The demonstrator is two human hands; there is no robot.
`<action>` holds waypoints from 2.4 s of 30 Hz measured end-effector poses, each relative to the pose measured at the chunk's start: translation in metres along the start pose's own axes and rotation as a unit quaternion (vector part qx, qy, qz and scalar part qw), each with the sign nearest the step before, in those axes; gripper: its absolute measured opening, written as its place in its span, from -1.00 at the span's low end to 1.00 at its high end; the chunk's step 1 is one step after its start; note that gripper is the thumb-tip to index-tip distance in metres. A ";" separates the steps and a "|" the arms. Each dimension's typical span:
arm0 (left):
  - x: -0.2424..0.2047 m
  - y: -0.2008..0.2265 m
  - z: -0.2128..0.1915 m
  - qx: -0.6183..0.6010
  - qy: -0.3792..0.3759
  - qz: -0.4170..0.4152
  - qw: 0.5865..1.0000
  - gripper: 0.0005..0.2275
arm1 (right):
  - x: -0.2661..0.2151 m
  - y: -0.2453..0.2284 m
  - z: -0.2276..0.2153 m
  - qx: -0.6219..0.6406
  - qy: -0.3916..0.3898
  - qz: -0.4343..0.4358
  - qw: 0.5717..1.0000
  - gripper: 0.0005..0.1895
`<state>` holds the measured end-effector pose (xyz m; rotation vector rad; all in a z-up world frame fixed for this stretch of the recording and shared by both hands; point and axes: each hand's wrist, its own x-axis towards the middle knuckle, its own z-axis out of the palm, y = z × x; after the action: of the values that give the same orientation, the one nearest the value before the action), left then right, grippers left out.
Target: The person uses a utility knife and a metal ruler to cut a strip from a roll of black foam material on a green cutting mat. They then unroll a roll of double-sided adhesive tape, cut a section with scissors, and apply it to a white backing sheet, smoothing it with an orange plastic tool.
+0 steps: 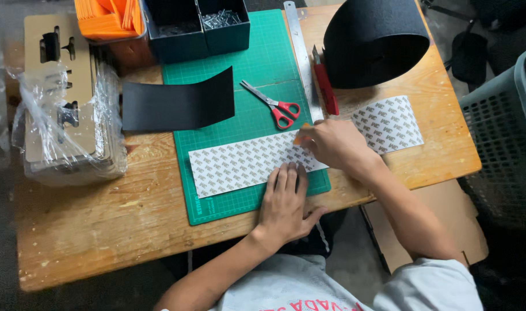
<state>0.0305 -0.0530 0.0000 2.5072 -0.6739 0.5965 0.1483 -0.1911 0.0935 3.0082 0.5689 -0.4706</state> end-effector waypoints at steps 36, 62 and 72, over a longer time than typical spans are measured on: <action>-0.008 -0.016 -0.023 -0.061 -0.027 0.042 0.997 -0.42 | -0.018 -0.005 -0.038 -0.062 -0.133 -0.083 0.986 -0.77; -0.011 -0.011 -0.024 -0.099 -0.063 0.027 0.993 -0.34 | 0.037 -0.074 0.025 -0.013 -0.019 -0.112 0.993 -0.76; -0.001 -0.008 -0.051 -0.164 -0.114 -0.003 0.980 -0.39 | 0.028 -0.077 0.053 -0.028 0.043 -0.068 0.996 -0.84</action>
<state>0.0199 -0.0191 0.0378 2.2816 -0.7775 0.1760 0.1303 -0.1150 0.0353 2.9602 0.7844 -0.3258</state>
